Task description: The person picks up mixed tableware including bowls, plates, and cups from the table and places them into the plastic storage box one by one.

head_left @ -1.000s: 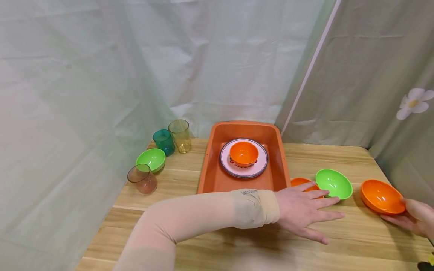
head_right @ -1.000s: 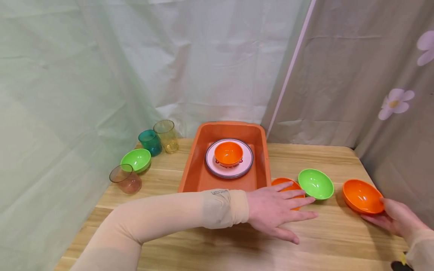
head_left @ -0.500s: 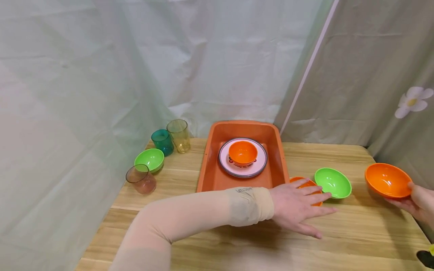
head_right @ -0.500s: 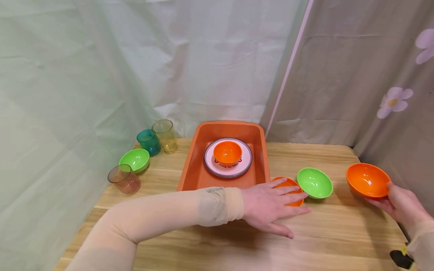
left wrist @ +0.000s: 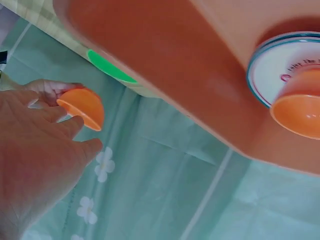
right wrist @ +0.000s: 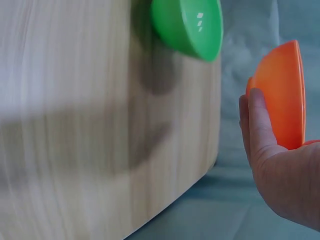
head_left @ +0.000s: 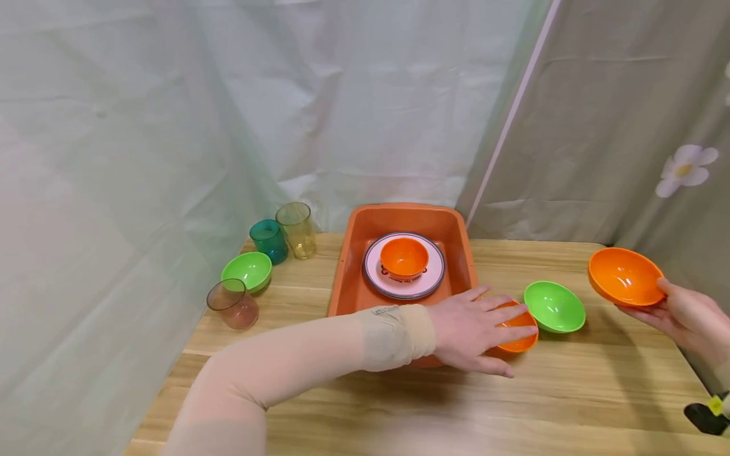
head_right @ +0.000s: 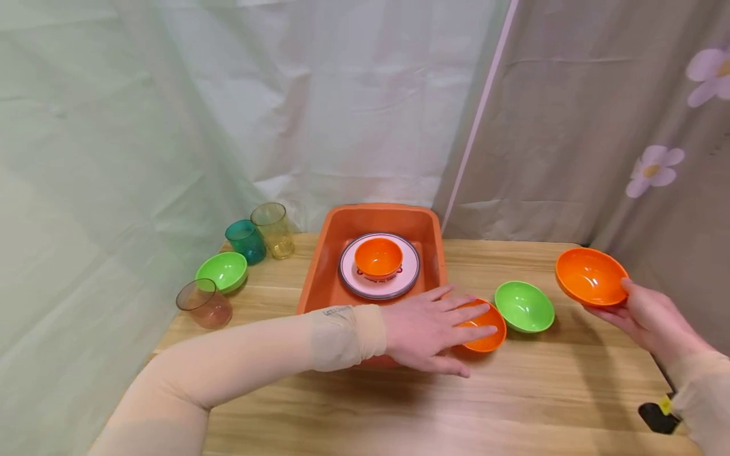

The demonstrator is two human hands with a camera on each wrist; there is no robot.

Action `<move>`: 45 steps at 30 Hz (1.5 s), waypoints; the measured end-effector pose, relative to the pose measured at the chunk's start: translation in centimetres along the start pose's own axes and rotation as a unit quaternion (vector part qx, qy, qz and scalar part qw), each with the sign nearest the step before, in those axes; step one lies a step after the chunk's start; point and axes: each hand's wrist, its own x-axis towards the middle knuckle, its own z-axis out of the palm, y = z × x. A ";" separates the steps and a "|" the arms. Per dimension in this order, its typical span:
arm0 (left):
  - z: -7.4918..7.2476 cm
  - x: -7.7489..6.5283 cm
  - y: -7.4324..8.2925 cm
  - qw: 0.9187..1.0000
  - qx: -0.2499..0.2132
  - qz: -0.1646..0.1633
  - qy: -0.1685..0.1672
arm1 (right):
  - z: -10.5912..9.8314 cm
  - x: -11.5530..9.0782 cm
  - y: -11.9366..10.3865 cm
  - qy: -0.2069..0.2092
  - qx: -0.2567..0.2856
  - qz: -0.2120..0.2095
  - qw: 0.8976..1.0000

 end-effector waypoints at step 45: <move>5.6 -13.0 -13.5 0.964 -0.145 -0.218 0.035 | 24.9 2.3 5.3 -0.131 -0.351 -0.053 0.926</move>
